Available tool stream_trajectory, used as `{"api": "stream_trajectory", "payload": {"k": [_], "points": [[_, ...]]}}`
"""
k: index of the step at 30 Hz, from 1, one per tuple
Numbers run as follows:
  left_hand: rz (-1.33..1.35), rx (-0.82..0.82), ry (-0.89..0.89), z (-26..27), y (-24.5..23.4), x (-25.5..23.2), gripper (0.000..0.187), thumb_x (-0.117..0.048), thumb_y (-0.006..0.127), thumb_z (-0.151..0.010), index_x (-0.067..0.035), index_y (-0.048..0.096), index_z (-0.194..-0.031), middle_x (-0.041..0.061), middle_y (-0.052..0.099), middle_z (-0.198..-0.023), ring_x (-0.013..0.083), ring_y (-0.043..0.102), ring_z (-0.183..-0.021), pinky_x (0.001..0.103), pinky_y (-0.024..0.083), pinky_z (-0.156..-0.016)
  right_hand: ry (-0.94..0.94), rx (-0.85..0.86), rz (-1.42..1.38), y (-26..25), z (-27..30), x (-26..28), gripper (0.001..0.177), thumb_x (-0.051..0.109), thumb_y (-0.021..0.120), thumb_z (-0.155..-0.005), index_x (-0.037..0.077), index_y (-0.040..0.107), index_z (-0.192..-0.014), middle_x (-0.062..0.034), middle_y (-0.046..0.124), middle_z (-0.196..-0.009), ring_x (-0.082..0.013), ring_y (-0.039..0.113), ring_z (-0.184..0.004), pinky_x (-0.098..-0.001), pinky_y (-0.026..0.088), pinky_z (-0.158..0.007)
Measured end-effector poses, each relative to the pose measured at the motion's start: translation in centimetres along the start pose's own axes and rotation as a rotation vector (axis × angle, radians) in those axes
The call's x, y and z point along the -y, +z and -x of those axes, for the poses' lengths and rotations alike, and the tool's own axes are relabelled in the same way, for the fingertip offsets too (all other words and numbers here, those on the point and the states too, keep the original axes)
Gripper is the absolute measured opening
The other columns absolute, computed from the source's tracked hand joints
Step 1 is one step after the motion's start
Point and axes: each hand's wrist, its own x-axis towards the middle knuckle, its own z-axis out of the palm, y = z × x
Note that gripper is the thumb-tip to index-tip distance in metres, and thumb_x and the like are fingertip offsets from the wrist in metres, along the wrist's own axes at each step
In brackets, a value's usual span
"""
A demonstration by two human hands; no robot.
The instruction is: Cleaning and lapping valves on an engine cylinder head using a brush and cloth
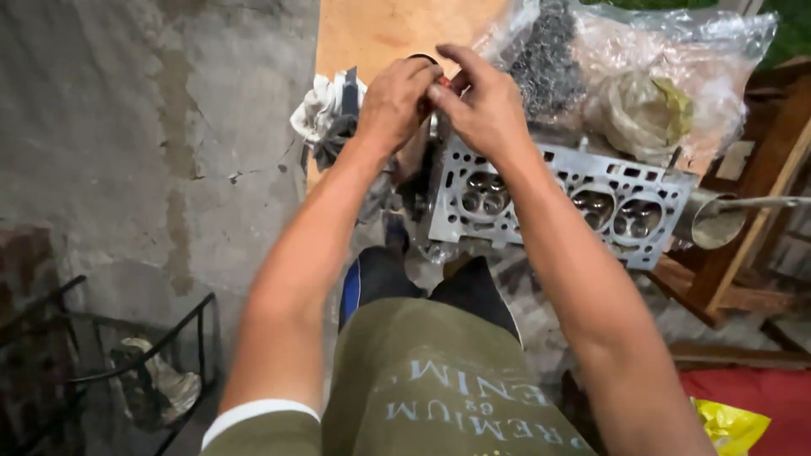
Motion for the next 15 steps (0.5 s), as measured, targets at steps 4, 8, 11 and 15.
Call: {"api": "stream_trajectory", "payload": {"k": [4,8,11,15], "points": [[-0.158,0.226,-0.285,3.5,-0.1,2.5,0.111,-0.041,0.097,-0.079,-0.008,0.022,-0.154,0.013,0.022,-0.162,0.0306,0.021,-0.152,0.050,0.020,-0.127,-0.056,0.083,0.125,2.5,-2.5,-3.2,0.027,0.020,0.068,-0.097,0.007,0.070,-0.121,-0.0151,0.076,-0.110,-0.0310,0.072,-0.096,-0.0474,0.055,-0.086],[-0.064,0.331,-0.409,2.9,1.3,2.8,0.133,-0.036,0.101,-0.079,-0.011,0.001,-0.163,0.009,0.006,-0.173,0.0261,0.006,-0.160,0.042,0.007,-0.133,-0.160,0.145,0.216,4.3,-4.3,-3.5,0.020,0.020,0.075,-0.093,0.009,0.075,-0.110,-0.0110,0.079,-0.095,-0.0250,0.076,-0.083,-0.0409,0.059,-0.078],[0.039,0.130,-0.330,3.1,5.4,5.7,0.134,-0.035,0.105,-0.075,-0.013,0.007,-0.163,0.008,0.022,-0.172,0.0327,0.020,-0.160,0.046,0.019,-0.132,-0.229,0.134,0.222,4.2,-4.9,-2.4,0.011,0.011,0.069,-0.095,0.004,0.073,-0.102,-0.0127,0.078,-0.087,-0.0233,0.074,-0.069,-0.0378,0.061,-0.064],[0.071,-0.014,-0.239,3.1,5.9,6.1,0.118,-0.011,0.097,-0.067,-0.005,0.022,-0.158,0.021,0.047,-0.157,0.0374,0.047,-0.146,0.044,0.037,-0.123,-0.350,0.052,0.451,4.3,-4.8,-3.9,0.011,0.012,0.072,-0.095,0.006,0.077,-0.103,-0.0098,0.078,-0.090,-0.0267,0.072,-0.073,-0.0402,0.057,-0.064]]}}
